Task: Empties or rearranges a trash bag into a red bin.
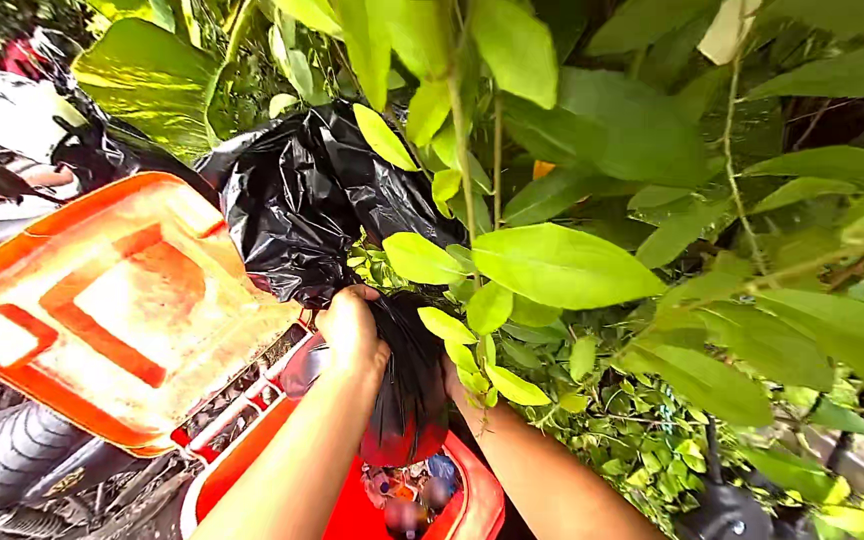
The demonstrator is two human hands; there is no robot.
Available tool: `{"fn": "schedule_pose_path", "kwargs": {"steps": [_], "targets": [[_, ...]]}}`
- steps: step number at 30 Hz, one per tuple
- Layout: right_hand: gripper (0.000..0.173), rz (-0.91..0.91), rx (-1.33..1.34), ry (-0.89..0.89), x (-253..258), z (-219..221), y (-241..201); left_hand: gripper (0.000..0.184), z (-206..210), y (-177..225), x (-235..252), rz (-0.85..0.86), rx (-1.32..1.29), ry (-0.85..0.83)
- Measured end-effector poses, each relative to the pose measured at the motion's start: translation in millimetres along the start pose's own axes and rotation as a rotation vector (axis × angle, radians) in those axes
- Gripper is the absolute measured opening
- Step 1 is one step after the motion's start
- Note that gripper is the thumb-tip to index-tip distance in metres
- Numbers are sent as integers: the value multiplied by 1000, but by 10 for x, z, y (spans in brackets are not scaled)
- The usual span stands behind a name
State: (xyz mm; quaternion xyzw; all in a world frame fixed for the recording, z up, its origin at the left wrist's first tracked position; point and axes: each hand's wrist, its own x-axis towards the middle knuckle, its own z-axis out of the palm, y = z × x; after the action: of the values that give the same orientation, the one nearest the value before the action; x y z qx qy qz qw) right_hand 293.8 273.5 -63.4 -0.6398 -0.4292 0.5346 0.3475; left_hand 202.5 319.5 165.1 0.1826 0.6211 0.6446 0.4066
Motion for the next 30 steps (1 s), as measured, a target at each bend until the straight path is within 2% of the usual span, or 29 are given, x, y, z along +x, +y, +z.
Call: {"fn": "schedule_pose_path", "kwargs": {"steps": [1, 2, 3, 4, 5, 7, 9, 11, 14, 16, 18, 20, 22, 25, 28, 30], "targets": [[45, -179, 182, 59, 331, 182, 564, 39, -2, -46, 32, -2, 0, -9], [45, -129, 380, 51, 518, 243, 735, 40, 4, -126, 84, -9, 6, -15], [38, -5, 521, 58, 517, 202, 618, 40, 22, -258, 166, -9, 10, -1], [34, 36, 549, 52, 367, 107, 408, 38, 34, -371, 208, -14, 9, -4], [33, -40, 521, 32, 182, 32, 270, 33, 44, -447, 217, -19, 4, -14], [31, -64, 516, -22, -186, -144, -134, 21, 70, -452, 172, -40, -10, -29], [33, -247, 608, -78, -68, -60, 32, 21, 82, -298, 62, -103, -1, -36], [35, -98, 734, -82, -13, 74, -4, 25, 69, -236, 42, -138, 21, -13], [55, 49, 973, -281, -121, 80, -201, 32, 31, -192, 51, -176, 80, 32], [63, 167, 1103, -320, -120, 113, -178, 30, 7, -180, 61, -195, 108, 48], [65, 73, 1118, -358, 31, 131, 120, 24, -20, -198, 82, -187, 118, 53], [70, -2, 1114, -425, 142, 164, 217, 24, -70, -184, 99, -196, 121, 41], [76, 40, 1103, -463, 188, 192, 188, 23, -115, -170, 140, -191, 121, 62], [79, 147, 988, -336, 125, 220, 43, 15, -175, -166, 205, -180, 88, 91], [78, 58, 929, -398, 180, 230, 205, 14, -197, -205, 238, -200, 68, 118], [78, 153, 873, -313, 73, 249, 14, 15, -204, -206, 243, -216, 66, 123]]}}
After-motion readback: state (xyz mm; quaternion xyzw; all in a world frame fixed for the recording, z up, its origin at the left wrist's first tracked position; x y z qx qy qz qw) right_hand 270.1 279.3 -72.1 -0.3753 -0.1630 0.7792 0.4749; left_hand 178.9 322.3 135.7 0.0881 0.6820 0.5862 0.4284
